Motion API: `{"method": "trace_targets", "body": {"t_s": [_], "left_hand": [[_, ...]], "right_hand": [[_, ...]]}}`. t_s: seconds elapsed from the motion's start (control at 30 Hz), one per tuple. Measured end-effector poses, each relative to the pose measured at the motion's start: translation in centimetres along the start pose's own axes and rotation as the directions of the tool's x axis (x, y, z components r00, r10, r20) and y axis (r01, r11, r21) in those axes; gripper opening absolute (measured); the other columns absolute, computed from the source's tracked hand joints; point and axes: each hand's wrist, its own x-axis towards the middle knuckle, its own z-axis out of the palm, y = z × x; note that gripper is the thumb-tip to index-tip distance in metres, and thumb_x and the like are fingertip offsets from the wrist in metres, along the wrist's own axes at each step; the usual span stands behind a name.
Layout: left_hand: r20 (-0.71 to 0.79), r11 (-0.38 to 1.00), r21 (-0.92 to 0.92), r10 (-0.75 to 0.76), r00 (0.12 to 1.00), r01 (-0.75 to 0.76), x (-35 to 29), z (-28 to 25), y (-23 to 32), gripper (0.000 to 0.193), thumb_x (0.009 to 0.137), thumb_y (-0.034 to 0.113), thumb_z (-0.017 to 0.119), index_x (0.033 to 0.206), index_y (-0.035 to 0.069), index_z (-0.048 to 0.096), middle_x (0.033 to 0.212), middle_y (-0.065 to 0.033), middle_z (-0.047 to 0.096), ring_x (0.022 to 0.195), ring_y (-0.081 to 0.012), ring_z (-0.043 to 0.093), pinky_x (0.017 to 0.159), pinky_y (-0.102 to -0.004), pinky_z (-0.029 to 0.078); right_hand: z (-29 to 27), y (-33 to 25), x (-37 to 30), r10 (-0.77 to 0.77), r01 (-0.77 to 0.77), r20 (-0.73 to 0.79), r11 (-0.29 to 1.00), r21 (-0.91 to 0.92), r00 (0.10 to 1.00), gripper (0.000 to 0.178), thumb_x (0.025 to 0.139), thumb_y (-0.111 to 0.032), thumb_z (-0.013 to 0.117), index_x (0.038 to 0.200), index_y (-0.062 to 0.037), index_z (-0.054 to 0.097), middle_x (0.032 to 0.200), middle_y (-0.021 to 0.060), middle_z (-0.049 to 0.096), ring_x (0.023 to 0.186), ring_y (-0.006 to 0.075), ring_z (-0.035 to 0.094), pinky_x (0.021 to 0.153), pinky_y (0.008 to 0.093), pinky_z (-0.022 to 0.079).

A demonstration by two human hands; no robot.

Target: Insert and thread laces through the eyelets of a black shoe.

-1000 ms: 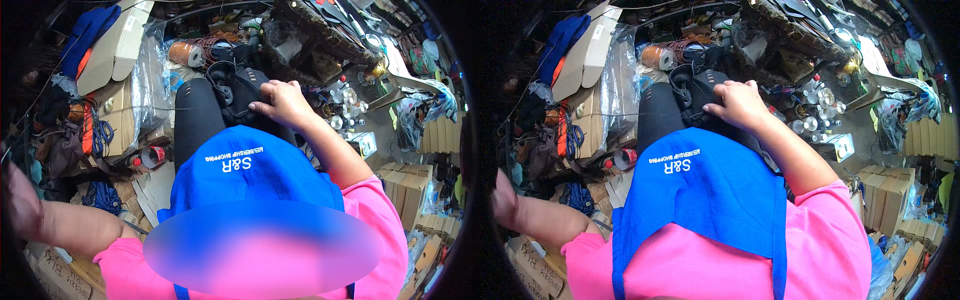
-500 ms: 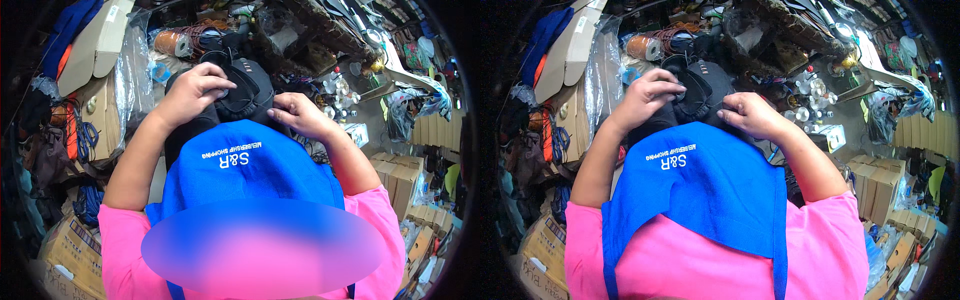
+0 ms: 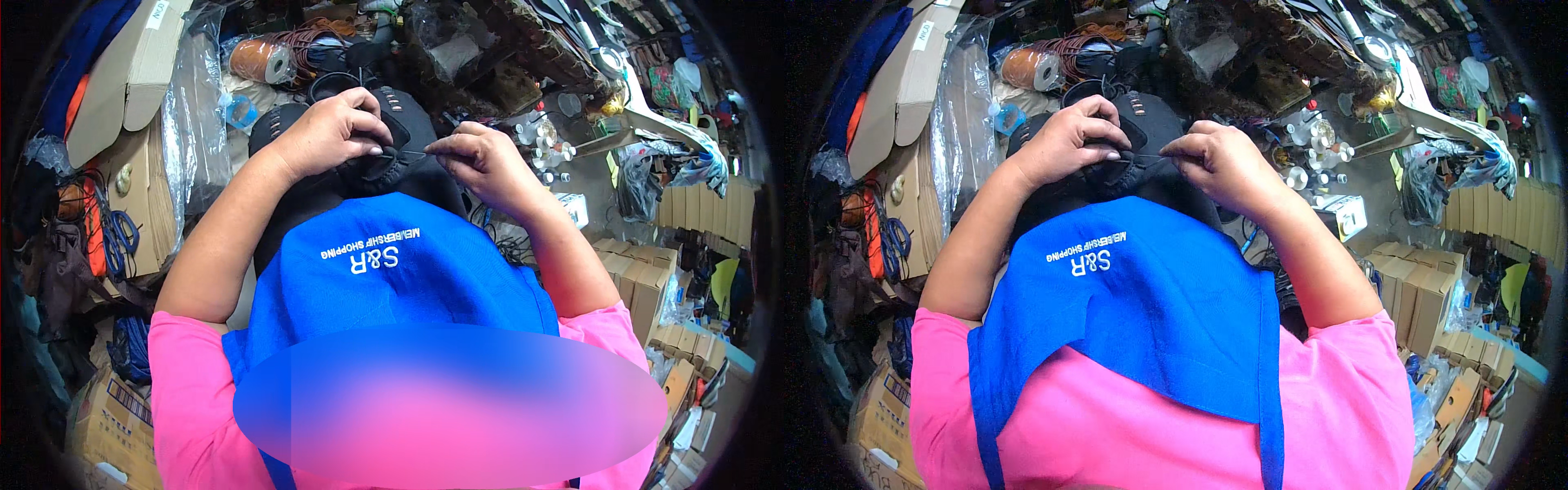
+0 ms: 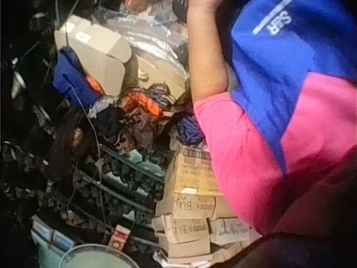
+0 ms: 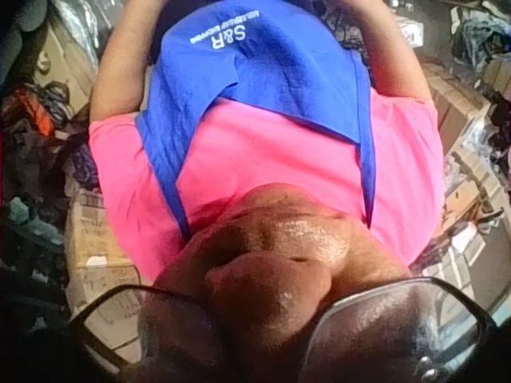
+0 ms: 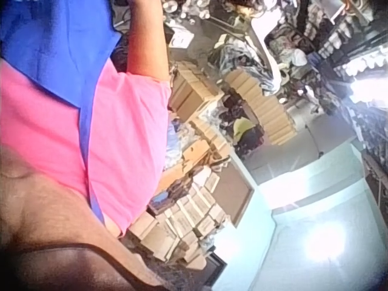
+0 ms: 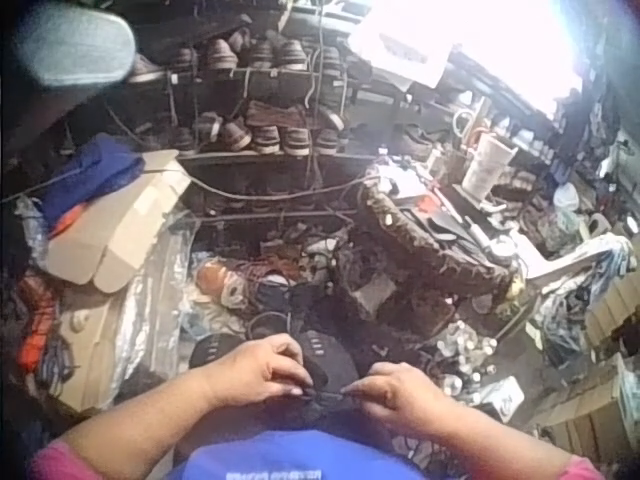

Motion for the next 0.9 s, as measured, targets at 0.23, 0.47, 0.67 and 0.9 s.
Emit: {"method": "trace_targets", "body": {"t_s": [0.23, 0.47, 0.67, 0.9], "left_hand": [[-0.028, 1.0, -0.015, 0.01, 1.0, -0.01, -0.2, 0.2, -0.7, 0.022, 0.068, 0.005, 0.075, 0.089, 0.01, 0.07, 0.096, -0.0057, 0.053, 0.095, -0.0215, 0.054, 0.084, -0.0314, 0.045], [-0.038, 0.999, -0.039, 0.013, 0.999, -0.015, -0.2, 0.4, -0.8, 0.022, 0.068, 0.005, 0.074, 0.089, 0.009, 0.07, 0.095, -0.0059, 0.053, 0.096, -0.0217, 0.053, 0.086, -0.0316, 0.044], [-0.036, 0.999, -0.043, 0.0, 0.999, -0.002, -0.2, 0.4, -1.1, 0.021, 0.068, 0.005, 0.074, 0.089, 0.009, 0.07, 0.095, -0.0058, 0.053, 0.097, -0.0212, 0.054, 0.086, -0.0315, 0.044], [-0.016, 0.994, -0.098, -0.039, 0.999, 0.037, -0.2, 0.6, -1.1, 0.022, 0.069, 0.006, 0.073, 0.09, 0.01, 0.071, 0.097, -0.0049, 0.053, 0.098, -0.0205, 0.053, 0.088, -0.0314, 0.044]], "right_hand": [[-0.3, -1.0, 1.1, 0.02, -0.018, 0.021, 0.995, -0.096, 1.0, 0.02, 0.073, -0.009, 0.061, 0.091, -0.0047, 0.07, 0.084, 0.0157, 0.063, 0.081, 0.0317, 0.063, 0.074, 0.0374, 0.051], [-0.4, -1.3, 1.4, 0.064, -0.059, 0.053, 0.994, -0.097, 0.997, 0.02, 0.071, -0.009, 0.061, 0.088, -0.0035, 0.07, 0.084, 0.0168, 0.064, 0.081, 0.0324, 0.063, 0.075, 0.0378, 0.051], [0.2, -1.4, 1.5, 0.08, -0.077, 0.043, 0.995, -0.065, 0.996, 0.022, 0.071, -0.007, 0.061, 0.091, -0.004, 0.07, 0.086, 0.0168, 0.064, 0.083, 0.031, 0.064, 0.075, 0.0365, 0.051], [-0.3, -1.5, 2.0, 0.051, -0.043, 0.088, 0.995, -0.087, 0.995, 0.024, 0.07, -0.005, 0.062, 0.093, -0.0049, 0.07, 0.088, 0.016, 0.064, 0.083, 0.0306, 0.064, 0.075, 0.0364, 0.052]]}}
